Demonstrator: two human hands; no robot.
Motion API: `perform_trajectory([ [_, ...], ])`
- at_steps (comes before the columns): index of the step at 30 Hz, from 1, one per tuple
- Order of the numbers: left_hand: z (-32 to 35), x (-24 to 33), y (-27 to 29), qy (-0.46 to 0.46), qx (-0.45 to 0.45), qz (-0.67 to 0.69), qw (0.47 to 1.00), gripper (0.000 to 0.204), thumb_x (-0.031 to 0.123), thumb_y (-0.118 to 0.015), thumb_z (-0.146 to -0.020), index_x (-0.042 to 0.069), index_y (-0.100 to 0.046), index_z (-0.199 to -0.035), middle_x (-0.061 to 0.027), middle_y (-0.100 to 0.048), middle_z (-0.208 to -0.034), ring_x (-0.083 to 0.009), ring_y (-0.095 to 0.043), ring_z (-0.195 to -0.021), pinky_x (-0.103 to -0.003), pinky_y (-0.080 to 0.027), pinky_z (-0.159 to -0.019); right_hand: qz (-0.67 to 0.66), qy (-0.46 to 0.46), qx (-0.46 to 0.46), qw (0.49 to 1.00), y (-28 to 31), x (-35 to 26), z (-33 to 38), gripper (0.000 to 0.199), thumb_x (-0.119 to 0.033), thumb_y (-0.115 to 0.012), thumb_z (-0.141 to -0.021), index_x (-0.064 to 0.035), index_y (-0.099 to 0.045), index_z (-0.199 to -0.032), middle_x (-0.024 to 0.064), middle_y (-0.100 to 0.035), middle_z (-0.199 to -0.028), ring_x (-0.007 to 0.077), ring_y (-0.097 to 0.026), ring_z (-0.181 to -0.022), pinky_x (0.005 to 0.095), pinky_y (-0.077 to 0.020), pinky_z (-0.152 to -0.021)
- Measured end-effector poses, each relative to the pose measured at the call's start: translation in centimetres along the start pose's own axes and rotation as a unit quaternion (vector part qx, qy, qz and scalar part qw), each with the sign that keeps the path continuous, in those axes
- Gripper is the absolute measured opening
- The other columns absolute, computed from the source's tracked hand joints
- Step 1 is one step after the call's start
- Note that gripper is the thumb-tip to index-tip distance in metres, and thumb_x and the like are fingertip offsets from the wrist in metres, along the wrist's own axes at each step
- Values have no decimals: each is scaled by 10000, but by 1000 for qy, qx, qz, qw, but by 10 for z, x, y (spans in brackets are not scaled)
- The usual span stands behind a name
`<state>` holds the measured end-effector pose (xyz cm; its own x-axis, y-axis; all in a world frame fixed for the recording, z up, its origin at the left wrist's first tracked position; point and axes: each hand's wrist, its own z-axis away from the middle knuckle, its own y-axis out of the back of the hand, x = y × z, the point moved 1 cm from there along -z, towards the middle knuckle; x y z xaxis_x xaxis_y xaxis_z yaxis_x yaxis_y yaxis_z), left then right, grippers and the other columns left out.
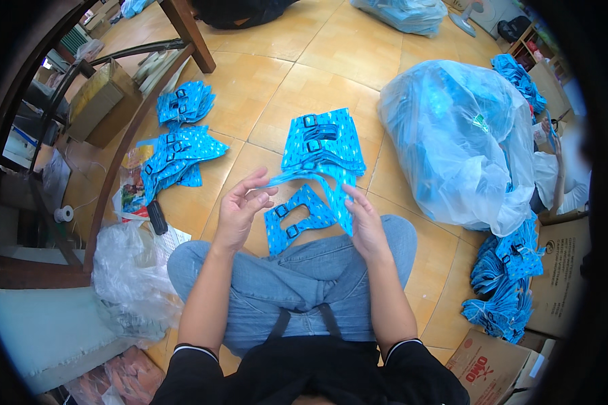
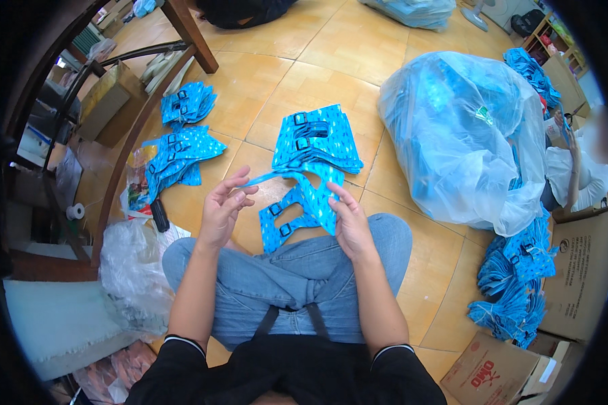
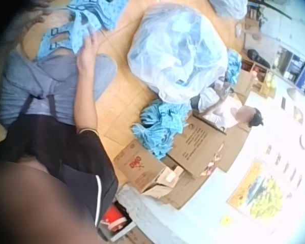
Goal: The person folds blue patterned fabric harnesses, stacks them, and ties bundles with a white string. The person also places tied bundles into a large plastic bag and continues folding more harnesses.
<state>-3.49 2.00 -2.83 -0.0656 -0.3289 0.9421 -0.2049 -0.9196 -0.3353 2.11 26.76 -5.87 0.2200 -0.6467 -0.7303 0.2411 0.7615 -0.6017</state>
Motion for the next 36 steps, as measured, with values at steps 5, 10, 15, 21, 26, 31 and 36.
perform_trajectory([
  [5, 4, -2, -1, 0, 18, -23, 1000, 191, 146, -584, -947, -1, -620, -1063, -111, -674, -989, -165, -662, -904, -290, -545, -726, -28, -84, -34, 995, -8, -7, 25, 347, -150, -558, -945, -13, -533, -1263, 100, -659, -1123, 145, -677, -887, 250, -547, -707],
  [10, 5, -2, -1, 21, 52, -99, 993, 189, 170, -585, -952, 13, -620, -1050, -69, -672, -908, -123, -644, -834, -253, -520, -698, 185, 21, 93, 978, -17, 4, 27, 281, -177, -577, -933, -20, -611, -1164, 116, -672, -1105, 171, -690, -839, 277, -541, -686],
  [15, 5, -8, 0, 44, 60, -116, 990, 192, 176, -588, -952, 17, -621, -1053, -57, -666, -896, -102, -624, -799, -240, -507, -703, 672, 191, 78, 711, 4, 0, -10, 341, -217, -630, -879, -27, -606, -1161, 159, -603, -1205, 308, -616, -1043, 409, -499, -855],
  [21, 6, -12, 4, 29, 58, -153, 986, 210, 209, -567, -961, 35, -624, -1063, -62, -675, -925, -104, -631, -808, -240, -491, -687, 763, 65, 167, 621, 49, 15, -73, 401, -282, -697, -814, -19, -619, -1107, 192, -578, -1197, 352, -572, -1088, 422, -464, -915],
  [26, 10, 2, -11, -58, 22, -233, 971, 204, 127, -601, -925, 23, -619, -1100, -73, -681, -925, -137, -643, -822, -273, -509, -724, 750, -46, 148, 643, 61, 18, -90, 321, -216, -660, -798, -85, -612, -1087, 168, -567, -1209, 336, -538, -1146, 436, -460, -920],
  [31, 40, 86, -56, -367, -83, -394, 839, 264, 8, -651, -831, 13, -620, -1093, -130, -685, -934, -224, -671, -802, -311, -526, -704, 723, 33, 166, 670, 46, 10, -72, 237, -120, -593, -797, -76, -576, -1029, 166, -654, -1046, 362, -616, -993, 474, -472, -836],
  [36, 95, 213, -92, -513, -157, -377, 755, 200, 44, -623, -842, 42, -594, -1039, -127, -686, -924, -277, -671, -774, -361, -528, -615, 595, 190, 148, 767, 26, 14, -36, 329, -129, -598, -825, -43, -559, -1140, 153, -663, -1004, 305, -649, -892, 430, -498, -735],
])
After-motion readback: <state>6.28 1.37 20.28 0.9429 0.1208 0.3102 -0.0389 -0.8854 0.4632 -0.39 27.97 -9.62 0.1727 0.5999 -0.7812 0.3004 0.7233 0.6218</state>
